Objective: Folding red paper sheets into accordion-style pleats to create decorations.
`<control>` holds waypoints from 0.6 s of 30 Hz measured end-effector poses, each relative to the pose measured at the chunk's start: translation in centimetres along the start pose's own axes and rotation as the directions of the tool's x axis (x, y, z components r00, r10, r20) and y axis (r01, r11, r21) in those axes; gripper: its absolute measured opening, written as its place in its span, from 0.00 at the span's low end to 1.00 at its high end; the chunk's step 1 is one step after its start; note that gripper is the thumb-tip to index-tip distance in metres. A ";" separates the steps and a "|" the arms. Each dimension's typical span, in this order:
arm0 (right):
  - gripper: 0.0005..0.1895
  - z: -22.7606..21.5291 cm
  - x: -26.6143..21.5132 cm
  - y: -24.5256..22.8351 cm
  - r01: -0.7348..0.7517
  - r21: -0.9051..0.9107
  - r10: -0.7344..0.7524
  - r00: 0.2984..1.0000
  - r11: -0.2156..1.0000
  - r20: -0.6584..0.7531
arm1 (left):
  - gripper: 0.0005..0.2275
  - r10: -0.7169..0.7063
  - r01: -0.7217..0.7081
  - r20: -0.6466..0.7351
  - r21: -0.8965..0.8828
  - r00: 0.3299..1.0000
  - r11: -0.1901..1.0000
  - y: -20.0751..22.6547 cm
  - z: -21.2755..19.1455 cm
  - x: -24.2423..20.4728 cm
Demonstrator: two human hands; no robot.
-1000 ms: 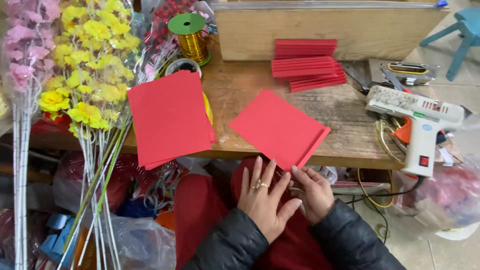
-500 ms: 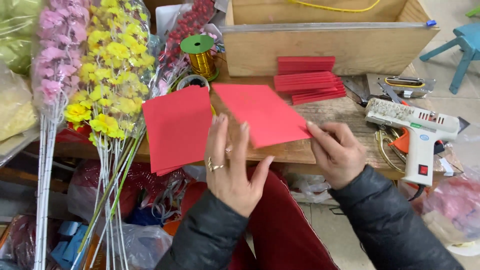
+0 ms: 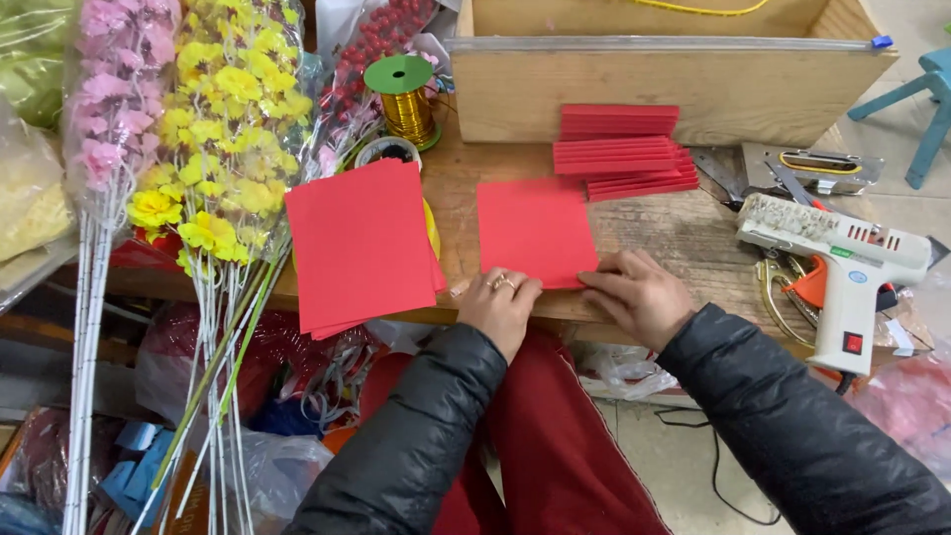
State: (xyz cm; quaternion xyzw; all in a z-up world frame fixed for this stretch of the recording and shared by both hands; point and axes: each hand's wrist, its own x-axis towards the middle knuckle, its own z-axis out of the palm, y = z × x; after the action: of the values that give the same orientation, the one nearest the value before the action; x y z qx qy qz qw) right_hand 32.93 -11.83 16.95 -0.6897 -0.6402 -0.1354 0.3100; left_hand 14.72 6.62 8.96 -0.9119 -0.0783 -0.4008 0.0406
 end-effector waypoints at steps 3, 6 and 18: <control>0.09 0.1 0.3 0.5 -0.089 0.110 0.085 0.996 0.990 0.041 | 0.07 -0.080 0.081 0.080 -0.011 0.994 0.997 -0.3 0.4 0.6; 0.09 0.5 0.8 0.5 -0.306 0.292 0.290 0.952 0.906 0.101 | 0.11 -0.229 0.285 0.304 -0.154 0.925 0.946 -0.1 -2.7 2.2; 0.08 0.4 0.5 1.4 -0.411 0.325 0.366 0.910 0.851 0.193 | 0.07 -0.162 0.207 0.174 -0.284 0.971 0.936 -1.4 -1.3 1.0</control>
State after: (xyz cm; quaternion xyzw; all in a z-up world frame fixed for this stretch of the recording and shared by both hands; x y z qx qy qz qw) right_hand 34.24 -11.17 16.58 -0.7436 -0.5191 0.0926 0.4111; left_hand 14.22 7.93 10.61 -0.9232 -0.1045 -0.3415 -0.1421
